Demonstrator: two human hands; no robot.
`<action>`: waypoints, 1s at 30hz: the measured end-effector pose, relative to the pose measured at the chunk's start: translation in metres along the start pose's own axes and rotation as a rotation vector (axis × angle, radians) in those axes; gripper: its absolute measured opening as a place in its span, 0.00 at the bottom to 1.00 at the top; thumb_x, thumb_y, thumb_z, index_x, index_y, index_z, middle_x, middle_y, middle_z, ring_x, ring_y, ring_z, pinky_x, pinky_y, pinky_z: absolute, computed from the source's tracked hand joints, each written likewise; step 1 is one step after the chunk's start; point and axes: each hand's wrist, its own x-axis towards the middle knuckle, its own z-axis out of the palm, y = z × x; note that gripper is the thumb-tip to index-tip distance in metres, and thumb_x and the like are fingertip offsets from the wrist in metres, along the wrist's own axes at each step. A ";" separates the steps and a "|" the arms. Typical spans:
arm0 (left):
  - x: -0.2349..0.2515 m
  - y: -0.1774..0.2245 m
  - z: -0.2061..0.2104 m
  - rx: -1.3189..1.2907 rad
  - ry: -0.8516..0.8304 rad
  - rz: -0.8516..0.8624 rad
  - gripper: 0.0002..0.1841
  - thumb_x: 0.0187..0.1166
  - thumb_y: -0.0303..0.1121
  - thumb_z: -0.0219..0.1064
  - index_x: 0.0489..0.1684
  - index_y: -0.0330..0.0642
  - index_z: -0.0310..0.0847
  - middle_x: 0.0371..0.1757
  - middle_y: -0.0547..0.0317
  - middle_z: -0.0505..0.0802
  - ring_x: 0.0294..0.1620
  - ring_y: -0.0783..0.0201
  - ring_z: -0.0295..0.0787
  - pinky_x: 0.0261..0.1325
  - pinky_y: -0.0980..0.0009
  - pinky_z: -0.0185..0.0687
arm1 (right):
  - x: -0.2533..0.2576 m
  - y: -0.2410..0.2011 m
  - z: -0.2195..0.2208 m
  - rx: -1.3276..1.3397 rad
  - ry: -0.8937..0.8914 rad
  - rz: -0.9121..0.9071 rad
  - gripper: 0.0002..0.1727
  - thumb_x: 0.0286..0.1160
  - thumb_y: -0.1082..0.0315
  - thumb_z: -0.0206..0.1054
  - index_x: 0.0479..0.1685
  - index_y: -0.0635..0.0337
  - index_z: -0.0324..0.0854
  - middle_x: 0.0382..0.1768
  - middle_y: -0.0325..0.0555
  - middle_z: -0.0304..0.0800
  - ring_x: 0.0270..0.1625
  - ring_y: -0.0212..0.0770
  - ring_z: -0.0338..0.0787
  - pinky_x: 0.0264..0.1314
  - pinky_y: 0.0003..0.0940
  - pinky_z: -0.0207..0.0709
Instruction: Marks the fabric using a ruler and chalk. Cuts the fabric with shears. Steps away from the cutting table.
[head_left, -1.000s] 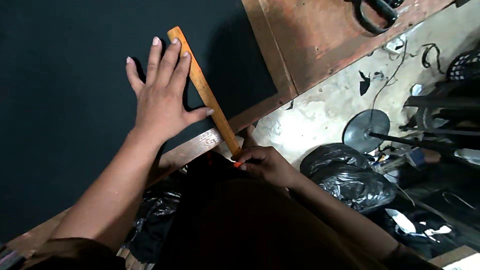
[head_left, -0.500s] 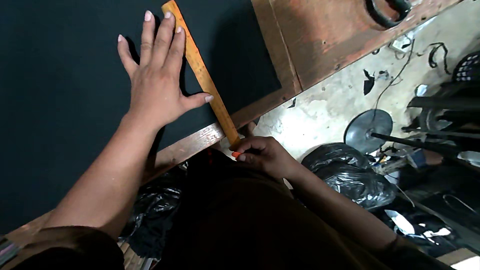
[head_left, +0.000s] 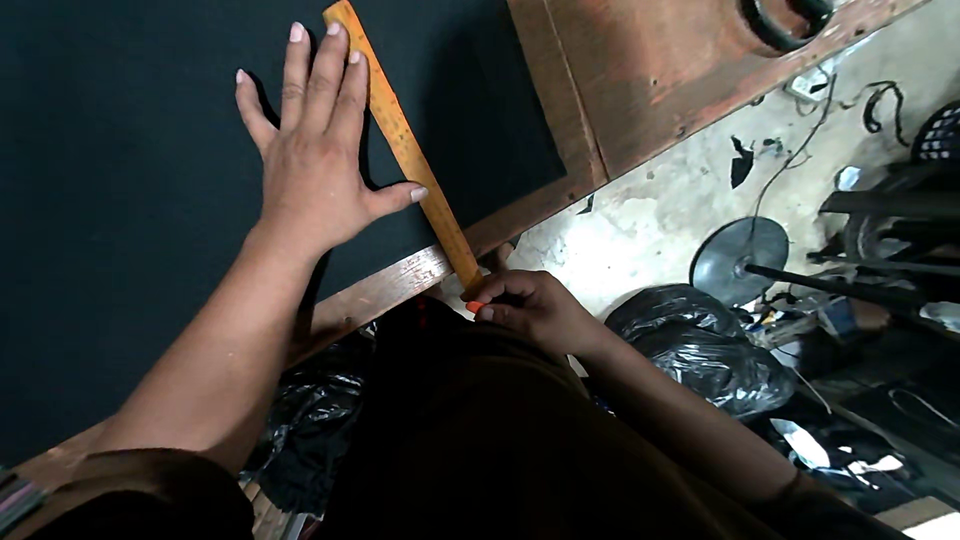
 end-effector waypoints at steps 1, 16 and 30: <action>0.000 0.000 0.000 -0.001 0.000 0.000 0.65 0.58 0.85 0.57 0.97 0.49 0.46 0.98 0.56 0.50 0.98 0.43 0.32 0.84 0.19 0.21 | 0.000 0.000 0.000 0.005 0.000 0.008 0.04 0.75 0.73 0.70 0.43 0.62 0.89 0.39 0.41 0.92 0.36 0.30 0.90 0.39 0.26 0.87; 0.003 0.001 0.001 -0.005 -0.006 -0.006 0.67 0.57 0.85 0.58 0.98 0.48 0.44 0.99 0.59 0.47 0.98 0.43 0.31 0.82 0.17 0.24 | 0.006 -0.003 0.003 0.116 -0.011 0.081 0.10 0.83 0.66 0.67 0.48 0.64 0.89 0.49 0.43 0.95 0.49 0.30 0.93 0.55 0.29 0.88; 0.004 0.001 0.000 -0.002 -0.033 -0.018 0.68 0.56 0.85 0.58 0.98 0.50 0.42 0.99 0.60 0.46 0.98 0.44 0.30 0.82 0.18 0.22 | 0.006 -0.003 0.004 0.116 -0.007 0.081 0.10 0.83 0.67 0.67 0.48 0.65 0.89 0.50 0.43 0.95 0.48 0.30 0.92 0.54 0.28 0.88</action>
